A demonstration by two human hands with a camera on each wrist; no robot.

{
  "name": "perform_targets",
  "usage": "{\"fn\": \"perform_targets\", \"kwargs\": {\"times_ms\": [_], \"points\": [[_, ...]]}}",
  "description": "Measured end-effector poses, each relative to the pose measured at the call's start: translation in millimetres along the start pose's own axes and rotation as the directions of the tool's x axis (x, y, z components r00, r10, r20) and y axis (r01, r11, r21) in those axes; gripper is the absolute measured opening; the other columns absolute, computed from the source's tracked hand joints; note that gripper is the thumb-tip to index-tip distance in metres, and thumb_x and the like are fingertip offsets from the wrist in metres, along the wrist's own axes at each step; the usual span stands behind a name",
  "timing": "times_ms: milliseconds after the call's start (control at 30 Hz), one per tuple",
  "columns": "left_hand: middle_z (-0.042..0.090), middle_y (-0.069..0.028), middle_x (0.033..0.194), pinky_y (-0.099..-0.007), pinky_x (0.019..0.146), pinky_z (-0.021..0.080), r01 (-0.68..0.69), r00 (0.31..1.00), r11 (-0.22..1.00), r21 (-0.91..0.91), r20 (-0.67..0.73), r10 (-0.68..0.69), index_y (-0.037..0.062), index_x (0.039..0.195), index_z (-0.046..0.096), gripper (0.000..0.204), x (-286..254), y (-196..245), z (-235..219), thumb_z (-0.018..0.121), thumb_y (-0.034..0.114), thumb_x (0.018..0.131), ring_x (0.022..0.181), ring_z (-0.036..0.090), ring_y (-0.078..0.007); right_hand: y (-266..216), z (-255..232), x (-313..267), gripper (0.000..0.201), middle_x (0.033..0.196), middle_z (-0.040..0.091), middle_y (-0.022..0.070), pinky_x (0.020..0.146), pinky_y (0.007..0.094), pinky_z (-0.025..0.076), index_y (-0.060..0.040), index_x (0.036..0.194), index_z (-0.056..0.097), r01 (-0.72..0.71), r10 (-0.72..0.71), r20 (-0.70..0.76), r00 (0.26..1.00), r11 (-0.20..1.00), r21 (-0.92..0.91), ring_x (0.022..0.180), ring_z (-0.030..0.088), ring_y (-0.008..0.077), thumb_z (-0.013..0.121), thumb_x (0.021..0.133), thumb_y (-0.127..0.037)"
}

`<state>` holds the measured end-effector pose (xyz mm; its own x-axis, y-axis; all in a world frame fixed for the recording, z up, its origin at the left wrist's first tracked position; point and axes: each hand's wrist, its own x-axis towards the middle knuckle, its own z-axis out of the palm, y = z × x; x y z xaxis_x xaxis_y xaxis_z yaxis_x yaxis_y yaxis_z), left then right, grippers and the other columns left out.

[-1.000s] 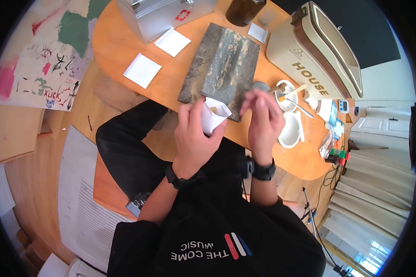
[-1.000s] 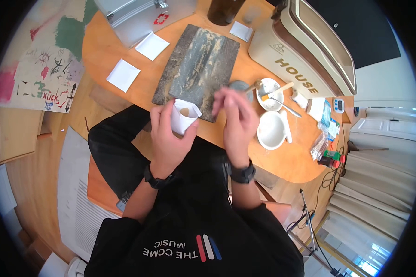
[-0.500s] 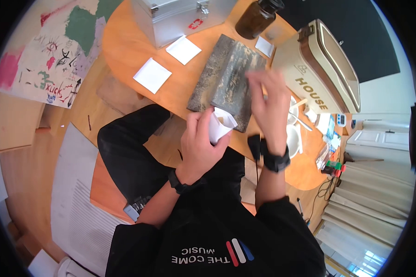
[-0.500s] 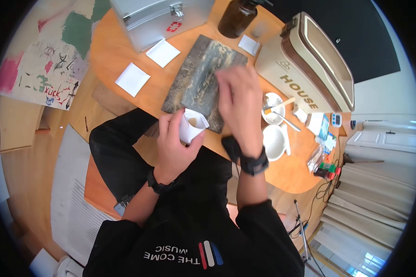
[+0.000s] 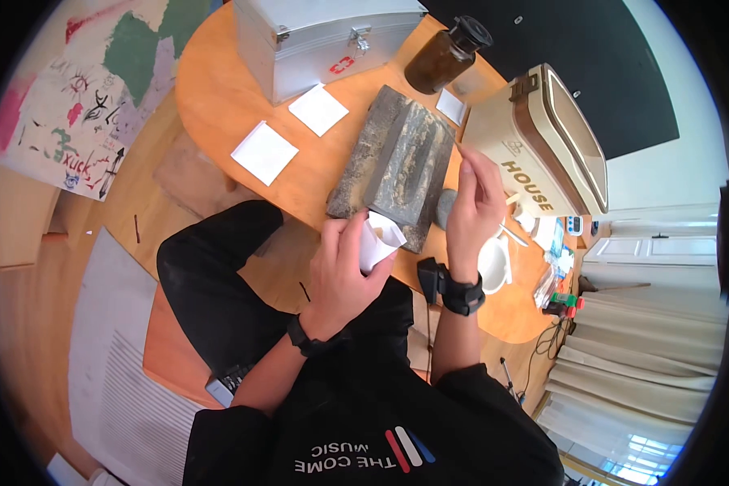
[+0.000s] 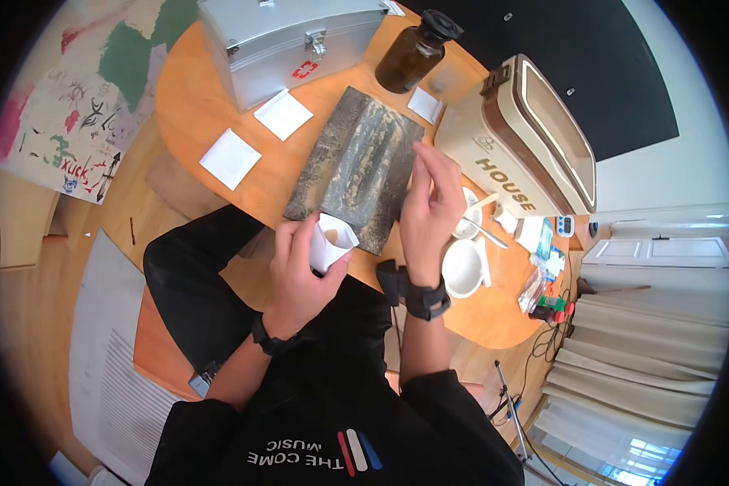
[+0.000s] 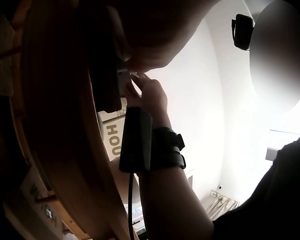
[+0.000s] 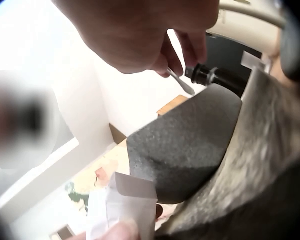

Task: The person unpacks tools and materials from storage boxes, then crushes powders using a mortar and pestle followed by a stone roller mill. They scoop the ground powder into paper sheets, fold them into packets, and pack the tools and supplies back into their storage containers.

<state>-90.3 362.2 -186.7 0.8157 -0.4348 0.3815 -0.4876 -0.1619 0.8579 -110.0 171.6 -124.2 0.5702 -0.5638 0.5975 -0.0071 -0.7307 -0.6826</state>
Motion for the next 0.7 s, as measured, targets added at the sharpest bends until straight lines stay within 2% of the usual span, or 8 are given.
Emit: {"fn": "perform_targets", "kwargs": {"times_ms": [67,133,300,400,533,600,667,700], "points": [[0.055,-0.0175,0.115,-0.0433,0.078,0.055,0.002,1.0,1.0,-0.028,-0.01,-0.002,-0.0011,0.135,0.056,0.066,0.9,-0.1,0.3,0.086,0.018,0.08,0.095,0.065,-0.0363,6.4,10.3,0.6,0.017,0.113,0.071,0.0109,0.088,0.0279,0.05,0.0031,0.114,0.073,-0.179,0.204,-0.124,0.971,0.966,0.184,0.102,0.065,0.0159,0.061,0.102,-0.001],[0.055,-0.0175,0.115,-0.0429,0.079,0.055,-0.013,1.0,1.0,-0.009,-0.016,0.012,-0.0013,0.136,0.056,0.066,1.5,-0.7,1.1,0.086,0.017,0.08,0.096,0.064,-0.0357,15.9,11.2,0.4,0.019,0.116,0.069,0.0079,0.089,0.0263,0.049,0.0038,0.117,0.071,-0.177,0.215,-0.151,0.965,0.957,0.232,0.102,0.063,0.0123,0.06,0.104,-0.005],[0.054,-0.0172,0.116,-0.042,0.083,0.053,0.018,1.0,1.0,-0.003,-0.018,-0.018,-0.002,0.137,0.056,0.067,-0.4,1.9,2.4,0.086,0.015,0.08,0.1,0.062,-0.0344,19.8,-0.9,-25.8,0.022,0.118,0.071,0.008,0.095,0.0274,0.047,0.0051,0.117,0.072,-0.39,0.454,-0.032,0.891,0.797,0.46,0.103,0.064,0.0135,0.061,0.104,-0.01],[0.054,-0.0172,0.117,-0.0421,0.084,0.053,0.028,1.0,0.999,-0.02,0.004,-0.028,-0.0023,0.137,0.055,0.067,1.0,-0.8,2.6,0.086,0.014,0.08,0.101,0.062,-0.0341,9.8,-2.8,-37.0,0.024,0.118,0.071,0.0087,0.096,0.0279,0.047,0.0052,0.118,0.072,-0.303,0.384,-0.032,0.923,0.775,0.555,0.104,0.063,0.0127,0.061,0.105,-0.012],[0.053,-0.0174,0.118,-0.042,0.085,0.054,-0.007,1.0,1.0,0.02,-0.011,0.007,-0.0026,0.138,0.055,0.068,-1.4,-1.0,6.6,0.086,0.013,0.08,0.102,0.062,-0.0338,19.3,6.8,-12.6,0.026,0.124,0.071,0.0146,0.107,0.0362,0.048,0.007,0.124,0.069,-0.352,0.418,-0.103,0.903,0.856,0.379,0.116,0.066,0.0225,0.062,0.105,-0.01],[0.053,-0.0175,0.117,-0.0422,0.085,0.054,0.006,1.0,0.999,0.035,-0.018,-0.005,-0.0027,0.139,0.055,0.068,1.0,0.7,2.1,0.086,0.013,0.08,0.102,0.062,-0.0339,9.7,0.0,-22.5,0.024,0.122,0.072,0.0135,0.105,0.0337,0.047,0.006,0.122,0.07,-0.381,0.431,-0.064,0.9,0.849,0.366,0.117,0.065,0.021,0.062,0.104,-0.008],[0.054,-0.0173,0.118,-0.0427,0.085,0.054,0.051,0.998,0.999,0.014,0.027,-0.051,-0.0023,0.139,0.055,0.069,1.2,5.4,-1.1,0.086,0.013,0.079,0.102,0.063,-0.0342,-0.5,-9.2,-32.4,0.018,0.115,0.072,0.0095,0.095,0.0321,0.05,0.0014,0.113,0.074,-0.203,0.188,0.078,0.979,0.936,0.288,0.109,0.064,0.02,0.063,0.101,-0.003],[0.054,-0.0172,0.118,-0.0426,0.085,0.054,0.019,1.0,1.0,0.013,0.005,-0.019,-0.002,0.139,0.054,0.07,-0.2,1.3,1.9,0.086,0.014,0.079,0.102,0.063,-0.0349,-2.6,-9.6,-25.8,0.016,0.108,0.072,0.0123,0.095,0.0372,0.051,0.0021,0.107,0.074,-0.046,0.039,0.05,0.998,0.989,0.143,0.105,0.064,0.0279,0.066,0.094,0.003]]}}
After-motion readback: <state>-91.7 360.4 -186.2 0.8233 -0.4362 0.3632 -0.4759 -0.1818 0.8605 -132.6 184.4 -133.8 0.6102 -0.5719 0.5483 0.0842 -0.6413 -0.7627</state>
